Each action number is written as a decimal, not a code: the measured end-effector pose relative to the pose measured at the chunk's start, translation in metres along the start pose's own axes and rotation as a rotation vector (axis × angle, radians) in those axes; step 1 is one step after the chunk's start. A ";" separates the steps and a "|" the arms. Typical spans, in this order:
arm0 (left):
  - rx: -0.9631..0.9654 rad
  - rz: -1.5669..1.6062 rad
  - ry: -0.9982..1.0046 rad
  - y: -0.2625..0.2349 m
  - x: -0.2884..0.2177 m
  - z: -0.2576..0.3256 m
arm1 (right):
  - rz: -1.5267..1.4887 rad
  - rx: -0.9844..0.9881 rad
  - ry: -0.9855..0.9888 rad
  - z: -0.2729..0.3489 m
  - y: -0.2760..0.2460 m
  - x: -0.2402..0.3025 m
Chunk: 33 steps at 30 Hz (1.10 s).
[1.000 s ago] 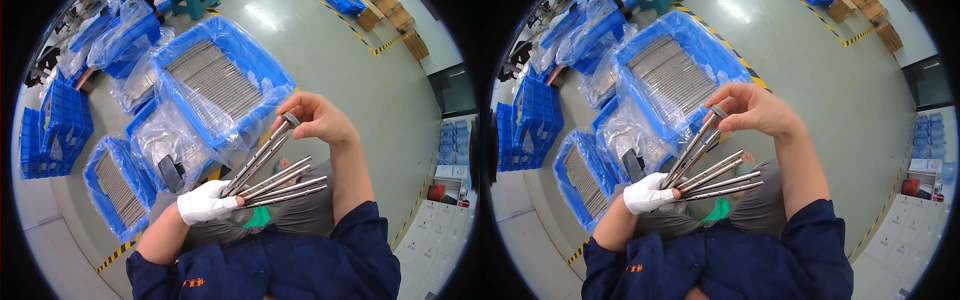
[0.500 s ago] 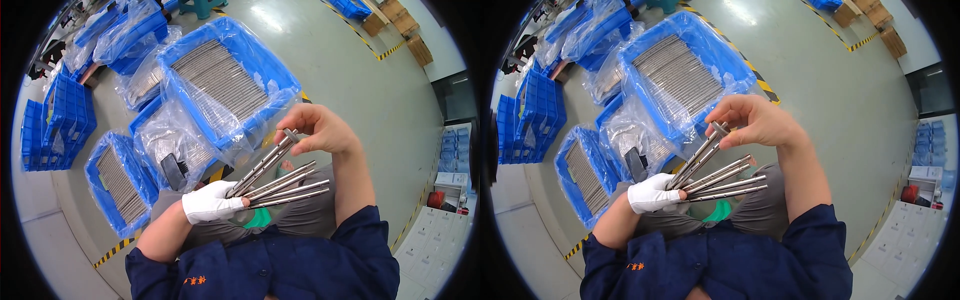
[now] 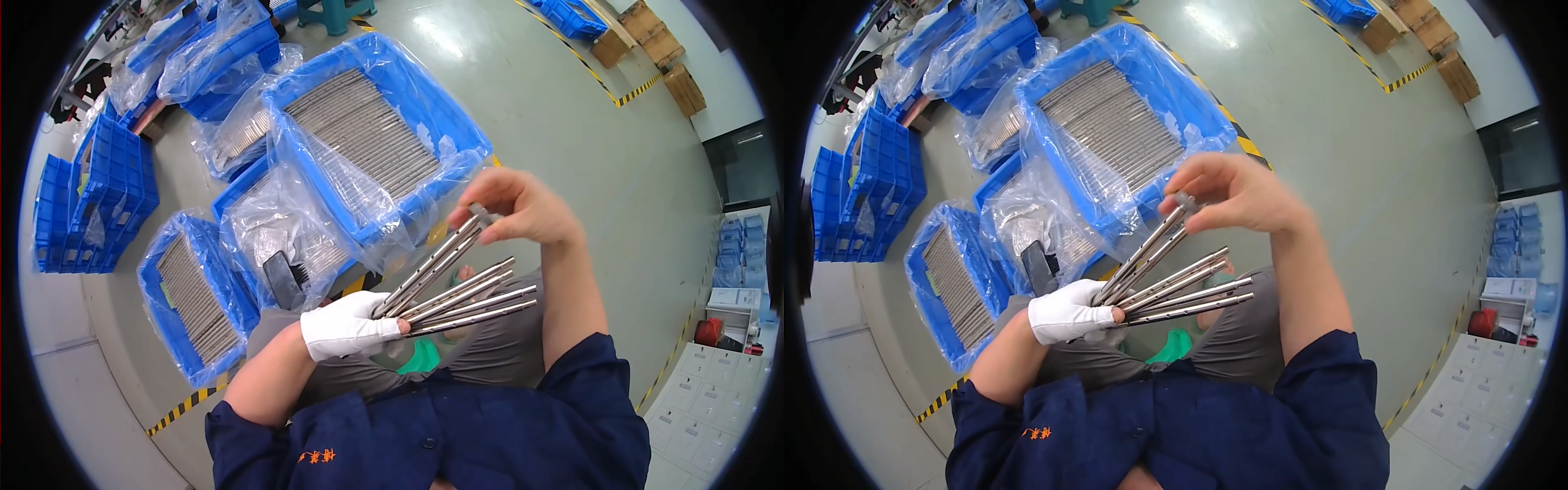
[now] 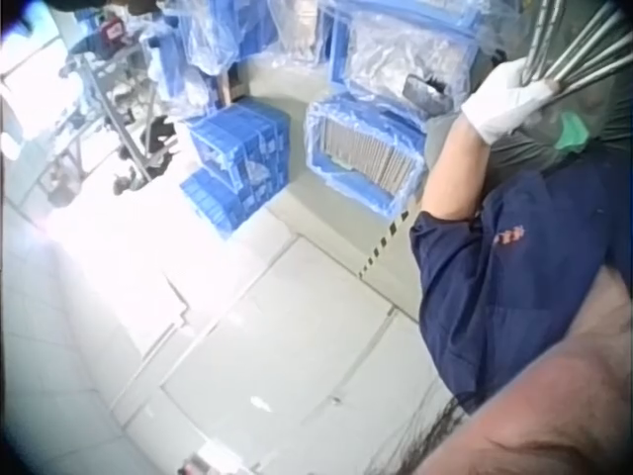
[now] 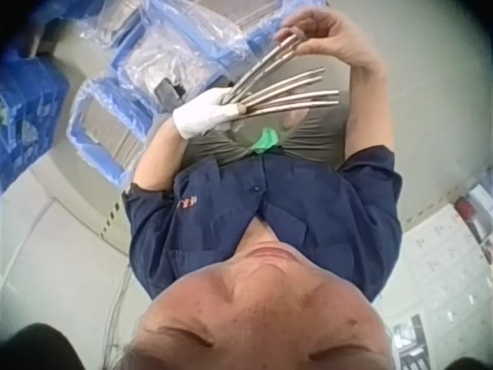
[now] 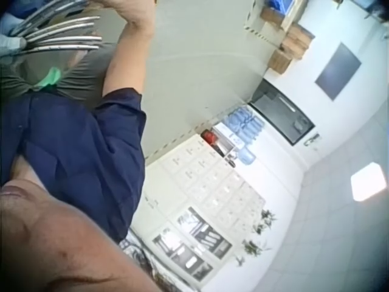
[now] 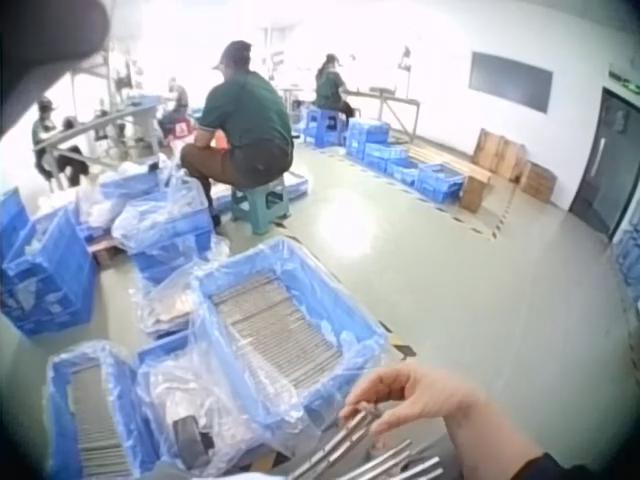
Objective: Inspecting and capping long metal rods in a hardware manufacturing facility.
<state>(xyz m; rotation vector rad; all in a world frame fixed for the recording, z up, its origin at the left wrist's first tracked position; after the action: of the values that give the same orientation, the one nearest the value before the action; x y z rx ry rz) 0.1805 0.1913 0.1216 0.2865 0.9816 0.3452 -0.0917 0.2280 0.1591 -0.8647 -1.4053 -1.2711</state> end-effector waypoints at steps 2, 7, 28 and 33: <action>-0.005 0.026 0.007 0.000 0.001 0.001 | 0.002 -0.074 -0.097 0.004 -0.016 0.010; -0.073 0.279 0.232 -0.002 -0.001 -0.002 | -0.374 -0.425 -0.157 0.003 -0.032 0.003; -0.645 0.840 0.556 -0.032 -0.004 -0.025 | 0.465 -0.428 -0.515 -0.030 0.082 -0.033; -0.585 1.033 0.462 -0.013 -0.008 -0.044 | 0.073 -0.309 -0.489 -0.037 0.103 -0.035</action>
<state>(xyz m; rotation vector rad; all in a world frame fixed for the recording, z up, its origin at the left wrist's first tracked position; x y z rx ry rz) 0.1410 0.1798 0.0989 0.1546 1.0667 1.6656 0.0220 0.2158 0.1484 -1.5028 -1.5504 -1.2919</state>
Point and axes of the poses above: each hand's wrist, its own z-axis away from the middle knuckle, its own y-axis out of the palm, x = y × z, the point moved 2 cm from there along -z, towards the middle knuckle, and after that the axes turned 7 degrees about -z, right-handed, at the moved point
